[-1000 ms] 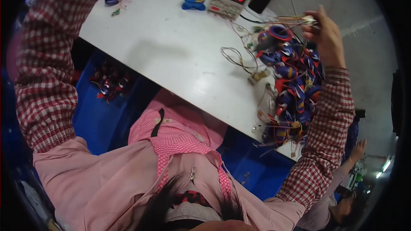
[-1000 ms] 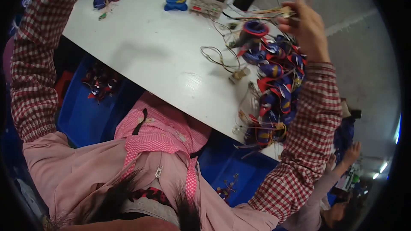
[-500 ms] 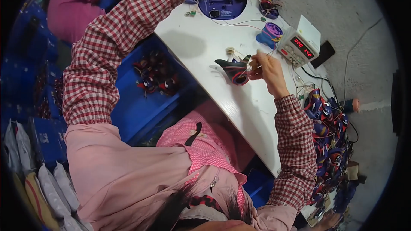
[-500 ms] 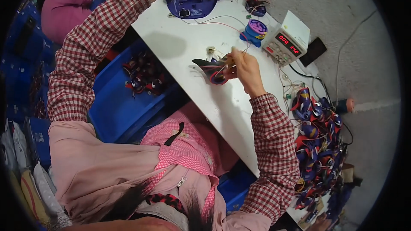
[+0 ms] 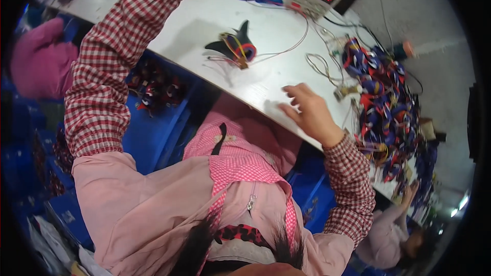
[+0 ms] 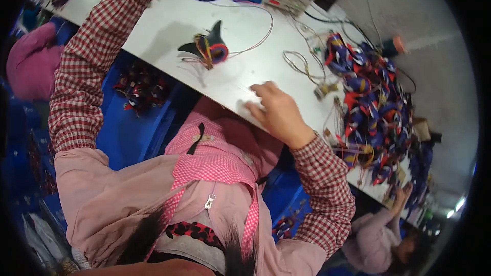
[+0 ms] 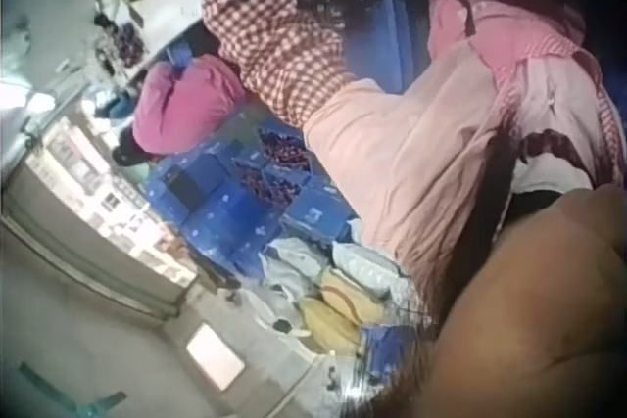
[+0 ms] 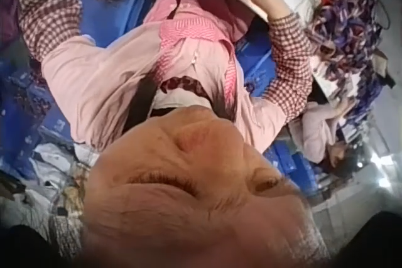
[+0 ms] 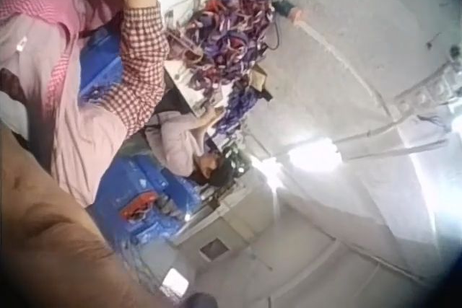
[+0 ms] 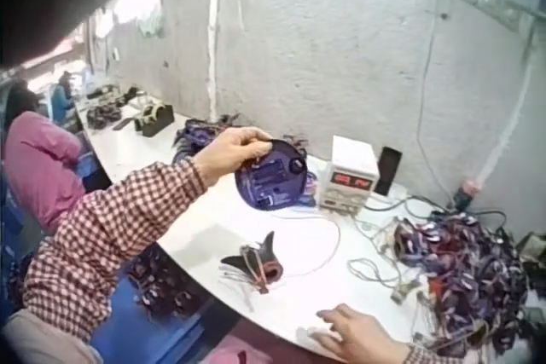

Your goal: Assembling plastic toy housings and connecting internal wiring at a factory workstation.

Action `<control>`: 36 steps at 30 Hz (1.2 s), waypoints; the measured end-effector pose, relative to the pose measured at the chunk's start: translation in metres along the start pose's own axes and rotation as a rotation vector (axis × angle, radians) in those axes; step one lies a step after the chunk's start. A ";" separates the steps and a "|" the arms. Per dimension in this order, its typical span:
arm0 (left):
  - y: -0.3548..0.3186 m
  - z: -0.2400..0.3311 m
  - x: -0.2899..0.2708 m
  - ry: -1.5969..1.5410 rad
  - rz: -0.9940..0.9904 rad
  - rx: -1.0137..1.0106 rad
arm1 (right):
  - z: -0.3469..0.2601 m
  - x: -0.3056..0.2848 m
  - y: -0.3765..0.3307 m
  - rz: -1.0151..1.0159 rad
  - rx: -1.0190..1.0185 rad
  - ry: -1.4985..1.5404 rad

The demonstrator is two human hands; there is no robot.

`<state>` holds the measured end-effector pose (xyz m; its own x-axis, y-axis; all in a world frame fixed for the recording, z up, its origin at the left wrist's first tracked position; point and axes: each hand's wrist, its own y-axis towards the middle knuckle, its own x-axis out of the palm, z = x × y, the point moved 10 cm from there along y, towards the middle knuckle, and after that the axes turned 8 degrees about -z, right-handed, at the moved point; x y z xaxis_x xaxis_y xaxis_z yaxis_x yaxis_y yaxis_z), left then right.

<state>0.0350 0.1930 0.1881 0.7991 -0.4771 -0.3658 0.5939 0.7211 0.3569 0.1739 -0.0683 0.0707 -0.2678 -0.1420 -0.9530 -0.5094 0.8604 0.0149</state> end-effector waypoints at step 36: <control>-0.086 -0.122 0.244 0.301 -0.441 -0.327 | 0.107 0.001 -0.020 0.598 0.367 0.593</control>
<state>0.1676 0.0758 -0.0366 0.3954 -0.6366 -0.6621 0.7643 0.6278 -0.1472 0.2708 -0.0330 0.0369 -0.8303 0.2364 -0.5047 0.1137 0.9584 0.2618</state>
